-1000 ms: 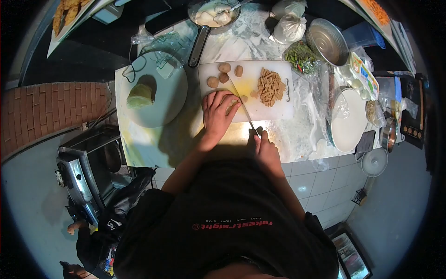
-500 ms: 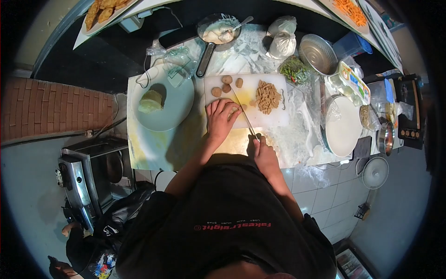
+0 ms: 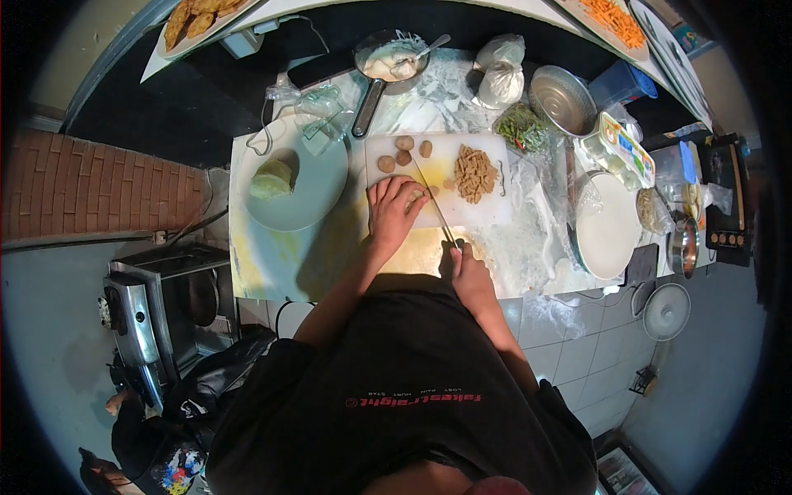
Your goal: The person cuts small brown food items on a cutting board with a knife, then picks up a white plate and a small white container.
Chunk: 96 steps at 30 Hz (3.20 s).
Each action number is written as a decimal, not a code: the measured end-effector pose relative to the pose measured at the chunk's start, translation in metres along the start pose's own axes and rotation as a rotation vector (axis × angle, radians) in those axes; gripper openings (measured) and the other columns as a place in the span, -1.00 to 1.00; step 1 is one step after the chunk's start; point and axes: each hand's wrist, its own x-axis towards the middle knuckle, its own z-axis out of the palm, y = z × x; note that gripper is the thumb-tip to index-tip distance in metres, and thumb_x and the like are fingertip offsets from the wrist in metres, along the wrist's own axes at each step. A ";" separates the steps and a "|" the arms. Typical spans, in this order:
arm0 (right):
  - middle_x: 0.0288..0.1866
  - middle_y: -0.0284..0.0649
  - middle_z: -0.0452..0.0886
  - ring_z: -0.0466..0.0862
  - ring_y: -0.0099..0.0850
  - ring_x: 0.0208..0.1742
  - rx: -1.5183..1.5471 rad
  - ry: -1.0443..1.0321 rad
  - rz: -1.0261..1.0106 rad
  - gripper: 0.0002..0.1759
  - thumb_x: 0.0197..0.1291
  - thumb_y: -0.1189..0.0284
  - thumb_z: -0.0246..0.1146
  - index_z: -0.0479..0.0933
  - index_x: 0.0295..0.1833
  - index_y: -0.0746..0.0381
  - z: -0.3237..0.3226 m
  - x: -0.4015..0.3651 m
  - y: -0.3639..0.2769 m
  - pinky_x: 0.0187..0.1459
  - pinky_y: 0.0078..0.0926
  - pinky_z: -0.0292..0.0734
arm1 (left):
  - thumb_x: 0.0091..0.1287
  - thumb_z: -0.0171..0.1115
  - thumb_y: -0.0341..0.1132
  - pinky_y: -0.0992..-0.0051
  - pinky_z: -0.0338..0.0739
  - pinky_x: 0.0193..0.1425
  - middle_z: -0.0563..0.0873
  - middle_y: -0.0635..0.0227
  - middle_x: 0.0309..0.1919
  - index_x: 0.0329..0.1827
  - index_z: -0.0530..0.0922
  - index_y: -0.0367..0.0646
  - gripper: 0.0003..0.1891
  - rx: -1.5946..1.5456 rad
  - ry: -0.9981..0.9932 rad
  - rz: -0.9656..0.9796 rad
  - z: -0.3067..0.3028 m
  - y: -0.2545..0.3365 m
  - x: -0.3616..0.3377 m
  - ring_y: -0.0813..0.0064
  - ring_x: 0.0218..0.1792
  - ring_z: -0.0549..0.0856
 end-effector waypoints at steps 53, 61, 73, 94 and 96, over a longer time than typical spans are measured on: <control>-0.21 0.41 0.68 0.68 0.39 -0.05 0.220 0.017 -0.029 -0.35 0.66 0.01 -0.11 0.51 0.31 0.41 -0.008 0.011 0.012 -0.01 0.24 0.59 | 0.25 0.45 -0.28 0.19 0.31 0.32 0.63 0.41 -0.01 -0.14 0.67 -0.06 -0.82 0.026 -0.063 0.094 0.000 0.006 0.019 0.28 0.19 0.52; -0.19 0.41 0.68 0.66 0.40 -0.04 0.213 0.072 -0.018 -0.40 0.66 0.03 -0.09 0.54 0.26 0.37 -0.020 0.003 0.022 -0.01 0.25 0.58 | 0.25 0.38 -0.39 0.19 0.34 0.32 0.63 0.41 -0.08 -0.09 0.68 -0.02 -0.82 -0.044 -0.165 0.093 -0.002 0.004 0.022 0.24 0.09 0.55; -0.15 0.44 0.67 0.66 0.41 -0.01 0.221 0.025 0.052 -0.38 0.66 0.03 -0.09 0.52 0.29 0.40 -0.026 0.002 0.013 0.02 0.24 0.57 | 0.26 0.43 -0.31 0.24 0.38 0.23 0.65 0.39 -0.16 -0.13 0.69 -0.04 -0.85 -0.056 -0.080 0.061 0.003 -0.003 0.018 0.26 0.01 0.59; -0.25 0.39 0.68 0.65 0.41 -0.04 0.244 0.046 0.027 -0.40 0.66 0.04 -0.09 0.52 0.23 0.40 -0.013 0.000 0.013 -0.03 0.22 0.54 | 0.24 0.49 -0.24 0.22 0.30 0.28 0.61 0.37 -0.01 -0.04 0.67 -0.04 -0.73 -0.033 -0.063 -0.011 0.013 -0.003 0.009 0.26 0.17 0.54; -0.26 0.40 0.67 0.65 0.41 -0.05 0.229 0.053 0.023 -0.41 0.66 0.05 -0.09 0.52 0.23 0.40 -0.011 -0.001 0.013 -0.04 0.23 0.54 | 0.23 0.49 -0.24 0.22 0.30 0.28 0.61 0.38 -0.01 -0.05 0.67 -0.04 -0.74 -0.030 -0.044 -0.020 0.015 -0.002 0.010 0.26 0.16 0.54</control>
